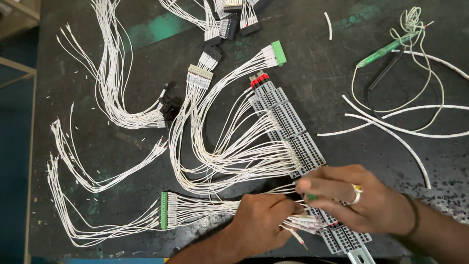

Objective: The person inserts stripped white wire ends into terminal blocks mounted on a DIN rail on a workbench, pressing each wire into its slot and using a green-handled screwdriver to work on the terminals. They gather and route loose wires across the bench and continue seating wires one at a time along the rail.

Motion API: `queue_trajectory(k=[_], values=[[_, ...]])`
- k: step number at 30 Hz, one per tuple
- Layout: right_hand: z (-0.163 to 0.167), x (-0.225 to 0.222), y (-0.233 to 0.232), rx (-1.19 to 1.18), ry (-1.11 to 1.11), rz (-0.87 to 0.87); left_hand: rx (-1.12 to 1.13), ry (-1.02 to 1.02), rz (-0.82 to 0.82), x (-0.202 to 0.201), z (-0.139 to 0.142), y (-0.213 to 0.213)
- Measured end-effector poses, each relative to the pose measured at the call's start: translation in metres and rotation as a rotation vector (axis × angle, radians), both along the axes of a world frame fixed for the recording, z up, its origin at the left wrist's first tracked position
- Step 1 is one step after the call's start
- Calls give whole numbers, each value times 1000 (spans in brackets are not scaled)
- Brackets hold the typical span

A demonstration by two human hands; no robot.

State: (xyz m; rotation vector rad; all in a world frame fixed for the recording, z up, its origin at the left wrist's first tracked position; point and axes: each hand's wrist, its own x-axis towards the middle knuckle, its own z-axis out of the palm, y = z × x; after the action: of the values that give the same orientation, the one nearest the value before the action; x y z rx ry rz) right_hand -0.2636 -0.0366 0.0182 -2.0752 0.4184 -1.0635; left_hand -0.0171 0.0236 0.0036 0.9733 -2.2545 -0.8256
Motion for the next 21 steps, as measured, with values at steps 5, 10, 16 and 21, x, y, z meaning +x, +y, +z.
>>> queue_trajectory(k=[5,10,16,21], values=[[4,3,22,-235,179,204,-5,4,-19,-1,2,-5],[-31,-13,36,-31,48,-53,-31,-19,27,-11,5,-2],[-43,-14,34,-76,71,-46,9,-88,34,-11,3,0],[7,-3,31,-44,119,-82,-42,-98,40,-12,8,-2]])
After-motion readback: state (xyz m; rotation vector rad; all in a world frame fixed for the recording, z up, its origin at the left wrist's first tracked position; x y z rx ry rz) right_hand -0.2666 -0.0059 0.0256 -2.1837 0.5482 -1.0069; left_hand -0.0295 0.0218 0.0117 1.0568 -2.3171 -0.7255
